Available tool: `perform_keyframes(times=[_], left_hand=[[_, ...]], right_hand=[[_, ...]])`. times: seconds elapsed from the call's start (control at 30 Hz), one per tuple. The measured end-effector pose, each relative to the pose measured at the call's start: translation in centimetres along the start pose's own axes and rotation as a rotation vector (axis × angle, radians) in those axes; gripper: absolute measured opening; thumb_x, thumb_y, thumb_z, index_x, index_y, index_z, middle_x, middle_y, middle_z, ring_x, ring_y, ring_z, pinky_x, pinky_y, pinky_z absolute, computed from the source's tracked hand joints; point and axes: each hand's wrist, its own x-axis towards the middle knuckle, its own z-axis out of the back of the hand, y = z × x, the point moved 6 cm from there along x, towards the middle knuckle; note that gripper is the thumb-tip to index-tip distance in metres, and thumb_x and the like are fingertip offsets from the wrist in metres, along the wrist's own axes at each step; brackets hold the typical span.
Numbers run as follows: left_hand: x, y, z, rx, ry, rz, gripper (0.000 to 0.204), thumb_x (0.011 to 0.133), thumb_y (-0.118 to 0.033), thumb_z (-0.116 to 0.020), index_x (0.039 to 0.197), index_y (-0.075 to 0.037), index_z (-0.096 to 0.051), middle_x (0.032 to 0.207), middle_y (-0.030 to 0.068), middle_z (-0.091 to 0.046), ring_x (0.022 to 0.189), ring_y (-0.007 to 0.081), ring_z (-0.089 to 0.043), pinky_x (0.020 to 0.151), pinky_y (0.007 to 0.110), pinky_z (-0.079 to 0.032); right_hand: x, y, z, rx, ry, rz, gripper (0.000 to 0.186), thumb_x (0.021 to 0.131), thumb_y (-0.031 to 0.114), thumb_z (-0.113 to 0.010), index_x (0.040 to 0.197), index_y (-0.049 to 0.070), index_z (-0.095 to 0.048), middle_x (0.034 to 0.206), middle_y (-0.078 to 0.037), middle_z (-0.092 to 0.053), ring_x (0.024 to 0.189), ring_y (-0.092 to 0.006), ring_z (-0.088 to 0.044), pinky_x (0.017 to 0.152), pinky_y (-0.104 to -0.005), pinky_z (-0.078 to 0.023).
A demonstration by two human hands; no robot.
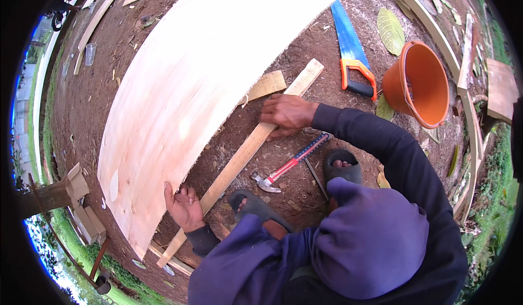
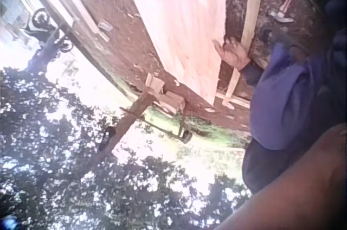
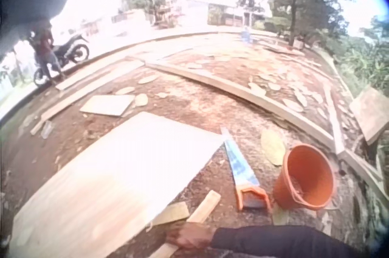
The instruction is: The person hammers nails into a large plywood sheet resting on wooden supports outdoors. They repeatedly pick nails from a bucket, position them on the plywood, and drive them in with a hammer, occasionally repositioning the sheet.
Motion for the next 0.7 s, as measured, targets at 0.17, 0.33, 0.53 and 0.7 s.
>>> perform_keyframes(times=[0.17, 0.33, 0.53, 0.7], left_hand=[[-1.3, -0.7, 0.9, -0.011, -0.065, -0.031, 0.022, 0.103, -0.028, -0.063, 0.116, -0.01, -0.06, 0.103, 0.0046, -0.072, 0.067, 0.0107, -0.059, 0.048, 0.024, -0.035], [-0.6, -2.0, 3.4, -0.01, -0.061, -0.052, 0.026, 0.104, -0.03, -0.062, 0.119, -0.009, -0.059, 0.104, 0.0061, -0.071, 0.068, 0.0121, -0.059, 0.047, 0.024, -0.036], [-0.7, -2.3, 1.6, 0.022, -0.143, -0.058, 0.026, 0.101, -0.03, -0.064, 0.116, -0.01, -0.06, 0.104, 0.0045, -0.071, 0.069, 0.0118, -0.056, 0.048, 0.025, -0.035], [-0.2, -2.6, -0.3, 0.047, -0.121, -0.116, 0.023, 0.1, -0.03, -0.067, 0.112, -0.01, -0.061, 0.1, 0.0041, -0.071, 0.065, 0.0129, -0.053, 0.048, 0.025, -0.034]], right_hand=[[-1.6, 1.5, 1.4, -0.019, -0.189, 0.003, 0.045, 0.084, 0.04, -0.077, 0.109, 0.004, -0.065, 0.111, -0.014, -0.062, 0.106, -0.0345, -0.061, 0.093, -0.0465, -0.05], [-2.6, -0.2, 4.4, -0.032, -0.493, -0.392, 0.045, 0.086, 0.03, -0.076, 0.12, 0.004, -0.063, 0.116, -0.016, -0.062, 0.111, -0.0358, -0.06, 0.096, -0.0461, -0.049], [-0.8, -4.1, 4.3, -0.256, -0.319, -0.529, 0.056, 0.081, 0.025, -0.077, 0.131, 0.006, -0.059, 0.122, -0.016, -0.062, 0.117, -0.0359, -0.06, 0.098, -0.0496, -0.047], [0.1, -7.4, 2.2, -0.342, -0.196, -0.492, 0.032, 0.084, 0.015, -0.068, 0.113, 0.004, -0.059, 0.112, -0.019, -0.061, 0.109, -0.0384, -0.06, 0.095, -0.0519, -0.046]])
